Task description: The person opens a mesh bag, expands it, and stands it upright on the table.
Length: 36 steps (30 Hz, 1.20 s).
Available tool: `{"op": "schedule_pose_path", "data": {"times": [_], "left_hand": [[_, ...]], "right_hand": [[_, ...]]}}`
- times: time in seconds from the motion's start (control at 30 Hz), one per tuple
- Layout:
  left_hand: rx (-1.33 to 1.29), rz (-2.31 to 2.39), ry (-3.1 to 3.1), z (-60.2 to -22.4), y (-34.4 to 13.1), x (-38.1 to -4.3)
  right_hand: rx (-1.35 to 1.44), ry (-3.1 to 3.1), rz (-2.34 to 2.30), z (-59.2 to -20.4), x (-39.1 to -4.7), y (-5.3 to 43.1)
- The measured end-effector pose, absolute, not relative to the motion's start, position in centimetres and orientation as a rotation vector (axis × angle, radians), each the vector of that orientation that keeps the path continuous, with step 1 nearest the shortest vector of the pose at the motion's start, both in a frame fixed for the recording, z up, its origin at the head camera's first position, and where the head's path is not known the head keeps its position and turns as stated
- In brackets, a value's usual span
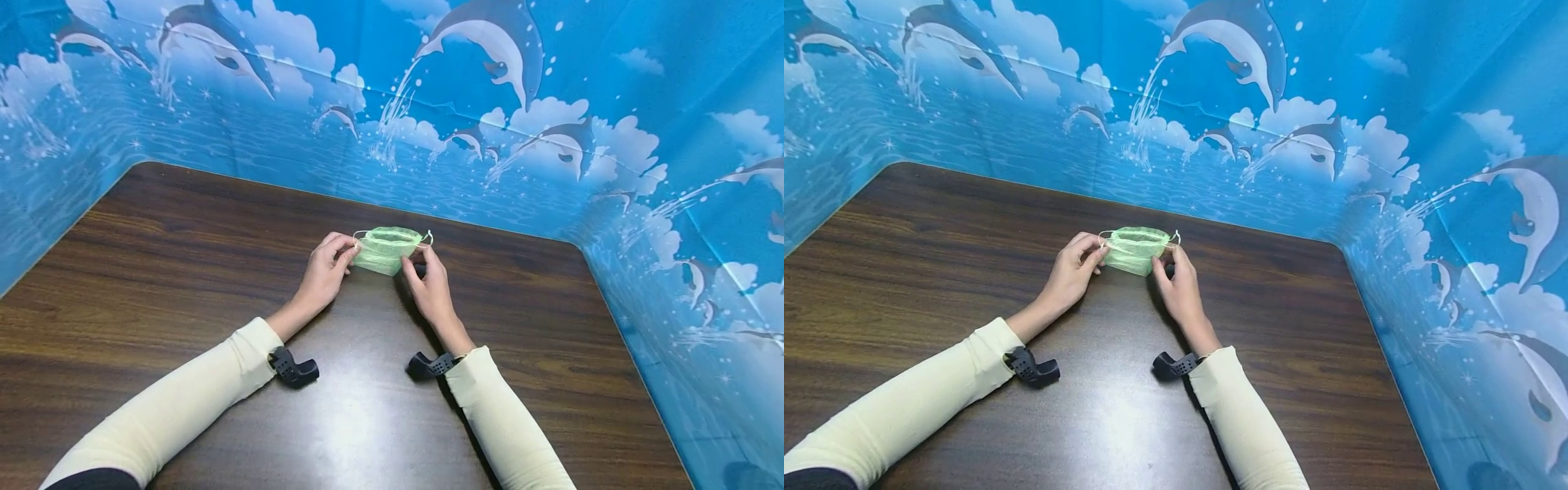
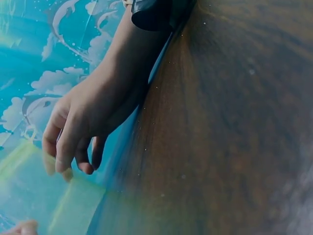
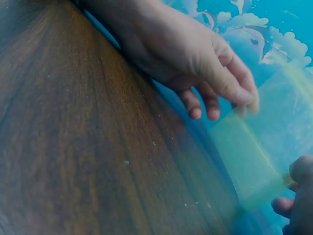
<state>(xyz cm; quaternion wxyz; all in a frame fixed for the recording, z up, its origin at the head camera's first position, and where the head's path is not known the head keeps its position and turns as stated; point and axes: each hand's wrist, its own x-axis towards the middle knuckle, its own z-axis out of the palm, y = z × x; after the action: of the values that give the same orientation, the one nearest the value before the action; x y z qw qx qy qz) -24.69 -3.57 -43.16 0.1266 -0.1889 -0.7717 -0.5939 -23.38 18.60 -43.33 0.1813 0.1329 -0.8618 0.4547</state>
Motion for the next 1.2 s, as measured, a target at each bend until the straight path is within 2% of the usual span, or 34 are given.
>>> {"op": "schedule_pose_path", "data": {"times": [0.47,0.9,1.07,1.2], "left_hand": [[-0.566,-1.662,-2.480,-42.7,-3.7,-25.1],[-0.593,-1.740,-2.407,-42.6,-4.1,-25.3],[-0.686,-1.760,-2.249,-42.7,-4.2,-25.4],[-0.734,-1.694,-2.106,-42.3,-4.2,-25.4]], "right_hand": [[0.340,-2.426,1.344,-43.4,-23.6,19.0],[0.338,-2.262,1.511,-43.1,-23.7,19.4],[0.390,-2.243,1.454,-42.6,-23.9,19.8],[0.574,-2.219,1.234,-41.7,-23.9,20.3]]}}
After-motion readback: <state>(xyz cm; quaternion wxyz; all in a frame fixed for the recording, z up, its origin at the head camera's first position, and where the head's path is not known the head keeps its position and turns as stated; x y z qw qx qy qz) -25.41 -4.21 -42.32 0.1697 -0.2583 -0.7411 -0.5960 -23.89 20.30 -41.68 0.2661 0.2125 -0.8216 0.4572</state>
